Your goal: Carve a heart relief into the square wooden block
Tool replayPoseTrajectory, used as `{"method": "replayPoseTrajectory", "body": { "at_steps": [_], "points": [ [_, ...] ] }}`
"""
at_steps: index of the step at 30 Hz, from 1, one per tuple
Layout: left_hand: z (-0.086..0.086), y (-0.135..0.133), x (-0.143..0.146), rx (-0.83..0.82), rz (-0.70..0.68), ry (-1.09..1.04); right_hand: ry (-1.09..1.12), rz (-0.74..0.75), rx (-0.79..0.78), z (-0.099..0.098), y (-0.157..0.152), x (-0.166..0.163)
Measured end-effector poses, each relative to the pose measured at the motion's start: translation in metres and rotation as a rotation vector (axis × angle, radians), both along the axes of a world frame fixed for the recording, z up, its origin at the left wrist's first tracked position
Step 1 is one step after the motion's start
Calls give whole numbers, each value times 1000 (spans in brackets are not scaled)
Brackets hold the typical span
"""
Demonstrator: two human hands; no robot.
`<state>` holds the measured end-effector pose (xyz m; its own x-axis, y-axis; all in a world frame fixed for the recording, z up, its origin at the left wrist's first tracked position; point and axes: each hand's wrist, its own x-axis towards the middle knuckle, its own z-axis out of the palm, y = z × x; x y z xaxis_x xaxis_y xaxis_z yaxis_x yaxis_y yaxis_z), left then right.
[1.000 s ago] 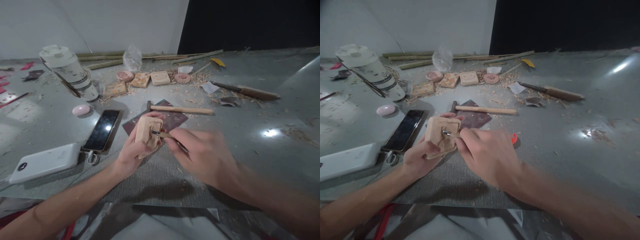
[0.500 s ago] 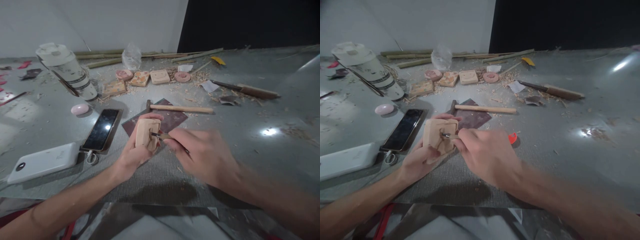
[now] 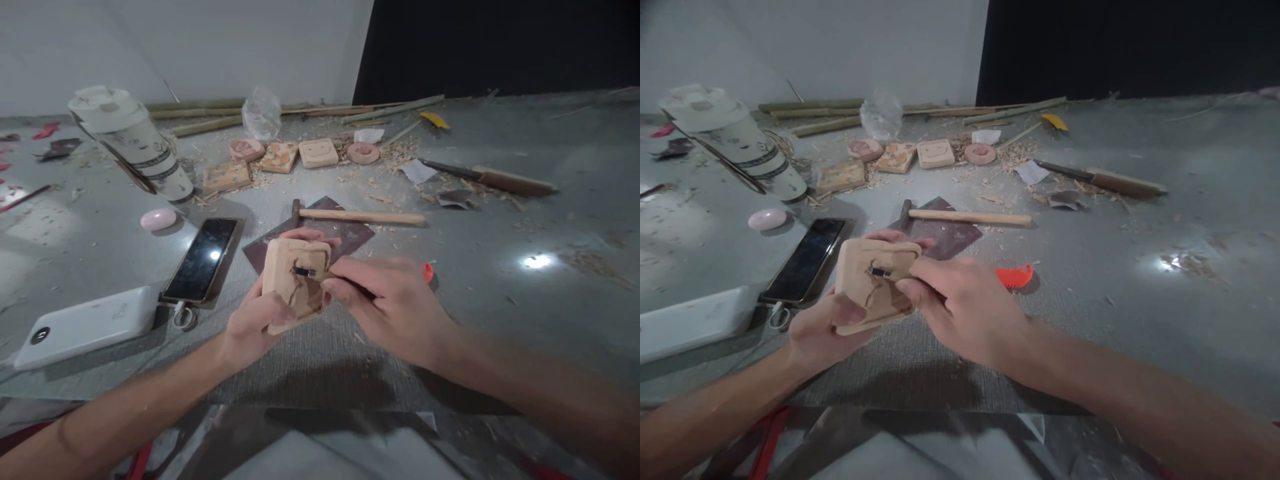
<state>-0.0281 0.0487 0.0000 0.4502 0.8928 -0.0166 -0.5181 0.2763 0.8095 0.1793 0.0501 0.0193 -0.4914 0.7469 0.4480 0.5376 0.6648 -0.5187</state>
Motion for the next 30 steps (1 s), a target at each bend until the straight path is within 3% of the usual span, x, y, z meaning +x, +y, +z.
{"method": "replayPoseTrajectory", "body": {
  "at_steps": [7, 14, 21, 25, 30],
  "points": [
    [-7, 3, -4, -13, -78, -19, -205, -76, 258, -2, -1, 6],
    [-9, 2, -4, 34, -73, -24, 85, 67, -110, -4, 5, 1],
    [-10, 2, -2, 30, -9, 29, -66, -66, 167, -7, -5, -3],
    [-10, 2, -4, 25, -84, -26, -3, 6, 75, -5, 0, -1],
    [-4, 0, -3, -3, -73, -3, 88, 56, 16, -7, 3, -2]
  ]
}}
